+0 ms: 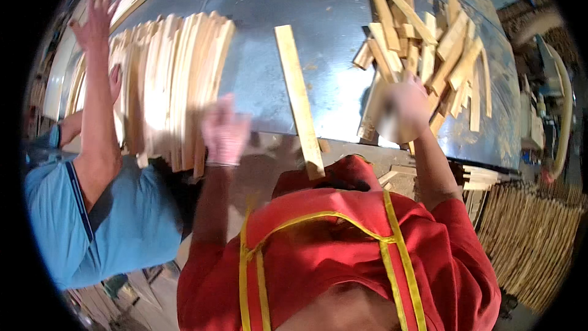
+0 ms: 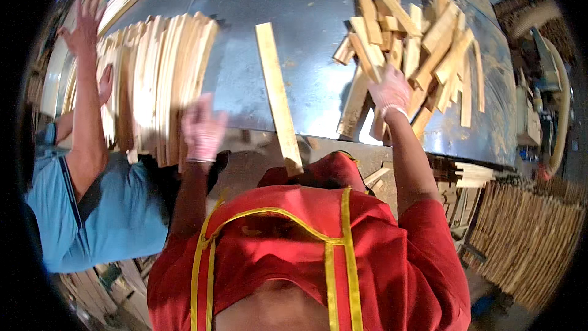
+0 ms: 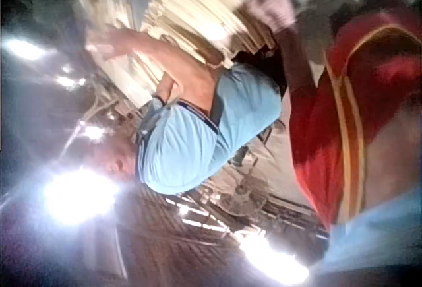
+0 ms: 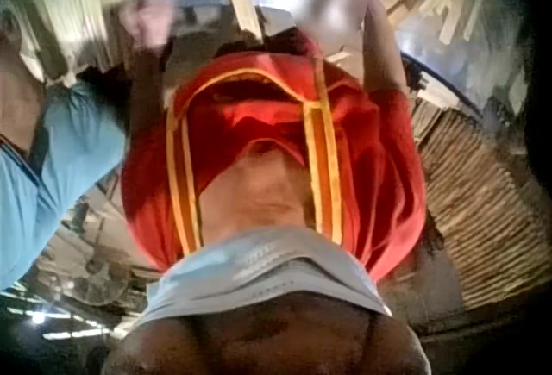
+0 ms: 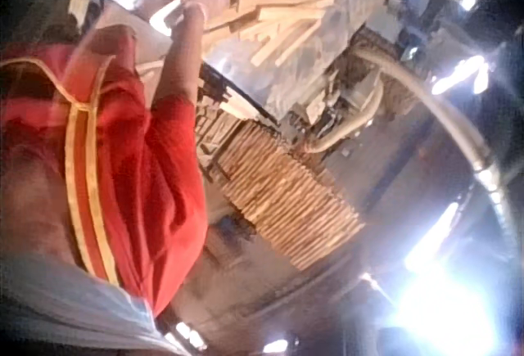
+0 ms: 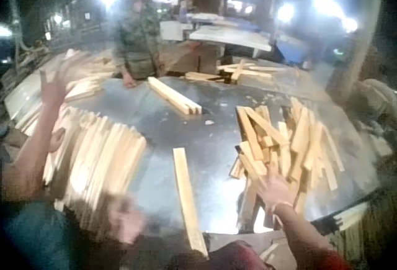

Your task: The person sorts and stacks thin wooden slats on a large metal table in a workshop. They pick up individual pieces, inspect them, and place them into a growing pile, occasionally moving other pieces aside to maintain order.

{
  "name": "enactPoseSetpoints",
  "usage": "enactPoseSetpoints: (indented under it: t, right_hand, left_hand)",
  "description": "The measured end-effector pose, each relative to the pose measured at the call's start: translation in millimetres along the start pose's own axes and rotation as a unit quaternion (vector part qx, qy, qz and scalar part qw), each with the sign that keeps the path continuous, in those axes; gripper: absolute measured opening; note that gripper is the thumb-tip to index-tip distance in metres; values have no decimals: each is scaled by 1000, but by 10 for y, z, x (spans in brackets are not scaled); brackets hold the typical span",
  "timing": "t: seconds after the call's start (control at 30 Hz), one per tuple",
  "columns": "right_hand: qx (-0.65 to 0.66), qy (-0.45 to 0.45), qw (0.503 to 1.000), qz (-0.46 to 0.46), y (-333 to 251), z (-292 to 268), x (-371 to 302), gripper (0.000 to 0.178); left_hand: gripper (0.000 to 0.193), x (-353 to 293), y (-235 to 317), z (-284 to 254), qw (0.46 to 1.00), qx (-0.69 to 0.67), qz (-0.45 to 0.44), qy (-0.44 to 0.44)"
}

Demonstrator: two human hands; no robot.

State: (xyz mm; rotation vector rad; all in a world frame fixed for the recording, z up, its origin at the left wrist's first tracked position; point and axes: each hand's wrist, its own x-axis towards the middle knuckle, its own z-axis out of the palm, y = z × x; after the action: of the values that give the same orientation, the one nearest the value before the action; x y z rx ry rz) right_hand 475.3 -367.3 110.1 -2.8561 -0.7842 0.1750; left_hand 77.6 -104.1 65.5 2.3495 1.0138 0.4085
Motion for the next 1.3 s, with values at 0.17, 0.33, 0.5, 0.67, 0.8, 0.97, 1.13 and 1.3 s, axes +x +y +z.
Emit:
enactPoseSetpoints:
  t: [0.17, 0.33, 0.5, 0.67, 0.8, 0.97, 1.13, 1.3]
  right_hand:
    - [26, -42, 997, 62, 409, 287, 242, 59]
    - [514, -135, 839, 121, -20, 117, -248, 46]
    - [659, -67, 739, 127, -314, 469, -1061, 55]
    - [582, -71, 800, 127, -483, 897, -1150, 79]
    - [503, -80, 860, 9, -423, 1225, -1123, 97]
    - [316, -263, 907, -94, -250, 790, -676, 99]
    - [219, -141, 953, -157, 324, 252, 64, 68]
    - [146, -94, 980, -93, 486, 407, 248, 81]
  left_hand:
    - [100, -317, 844, 1112, 970, 230, 27, -73]
    - [95, -220, 1007, 1314, 969, 217, -58, -108]
    - [84, -83, 683, 1184, 958, -248, -138, -44]
    - [79, -4, 1396, 1224, 835, -509, -167, -125]
    - [95, 332, 1843, 1300, 942, -182, -163, -231]
    - [112, 593, 1973, 1539, 963, 25, -122, -241]
    - [107, 727, 2094, 1583, 953, 65, -144, -258]
    - [90, 695, 1958, 1481, 943, -176, -140, -247]
